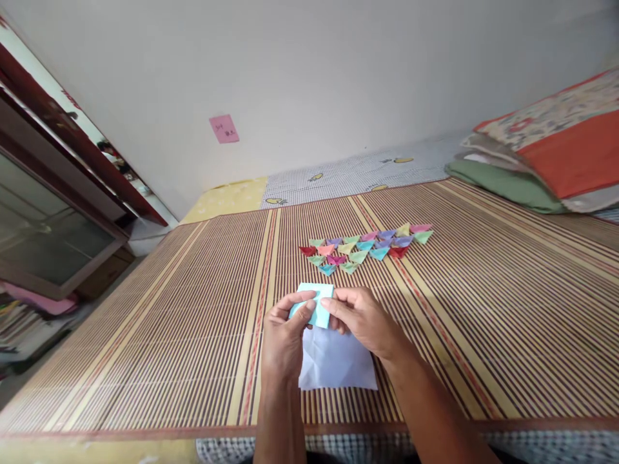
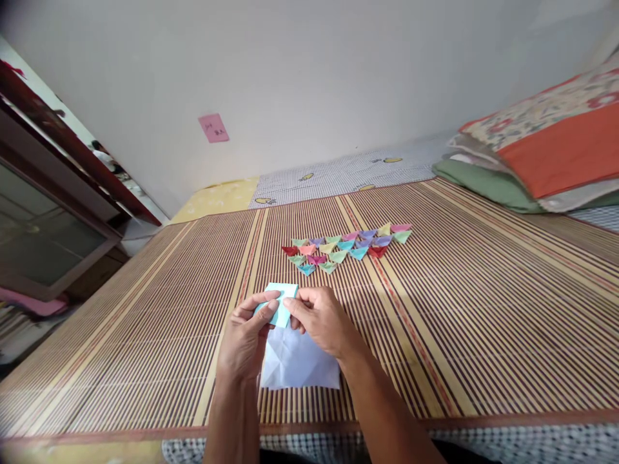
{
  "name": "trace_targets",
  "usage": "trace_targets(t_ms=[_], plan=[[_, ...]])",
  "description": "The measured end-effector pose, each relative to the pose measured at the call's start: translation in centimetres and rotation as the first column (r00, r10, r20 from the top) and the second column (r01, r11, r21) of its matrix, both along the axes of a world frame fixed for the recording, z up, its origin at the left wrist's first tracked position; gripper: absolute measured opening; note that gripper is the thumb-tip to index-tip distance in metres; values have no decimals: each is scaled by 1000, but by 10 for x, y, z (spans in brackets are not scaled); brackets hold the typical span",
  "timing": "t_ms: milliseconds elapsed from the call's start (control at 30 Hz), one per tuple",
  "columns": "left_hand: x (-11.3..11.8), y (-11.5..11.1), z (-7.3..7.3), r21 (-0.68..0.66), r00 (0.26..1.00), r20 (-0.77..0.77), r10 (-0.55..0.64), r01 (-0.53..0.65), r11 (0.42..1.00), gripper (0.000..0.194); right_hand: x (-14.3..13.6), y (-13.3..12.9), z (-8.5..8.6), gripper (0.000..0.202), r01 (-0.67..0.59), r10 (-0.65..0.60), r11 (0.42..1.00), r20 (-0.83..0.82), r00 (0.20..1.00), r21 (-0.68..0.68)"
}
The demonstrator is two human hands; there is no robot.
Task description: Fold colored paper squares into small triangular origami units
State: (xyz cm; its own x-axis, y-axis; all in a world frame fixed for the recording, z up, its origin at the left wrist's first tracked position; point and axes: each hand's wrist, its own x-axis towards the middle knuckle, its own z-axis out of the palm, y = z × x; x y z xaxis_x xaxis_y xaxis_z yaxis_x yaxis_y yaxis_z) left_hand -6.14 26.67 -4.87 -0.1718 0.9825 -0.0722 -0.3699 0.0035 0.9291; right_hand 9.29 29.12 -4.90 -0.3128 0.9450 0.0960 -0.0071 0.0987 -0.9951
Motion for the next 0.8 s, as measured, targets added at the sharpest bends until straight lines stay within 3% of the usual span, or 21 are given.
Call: trace_targets(t_ms=[133,367,667,733,800], plan=[[1,0,-1,-20,999,40,22,-22,1000,31,-2,-1,-1,34,26,-26,1000,20,999,18],[3,-3,-4,134,979,-158,131,-110,985,24,-5,-4,4,27,70,-75,994,63,995,78],[3,-6,4,174,899,-392,194,-135,976,20,-3,-5,12,27,116,-118,987,17,993,109],[5,-7,7,195,905,-369,211,-147,970,26,-2,-6,16,31,133,-138,981,24,990,141],[7,-7,8,191,932,-307,193,-139,972,46,0,-8,18,32,132,-143,976,52,988,172]])
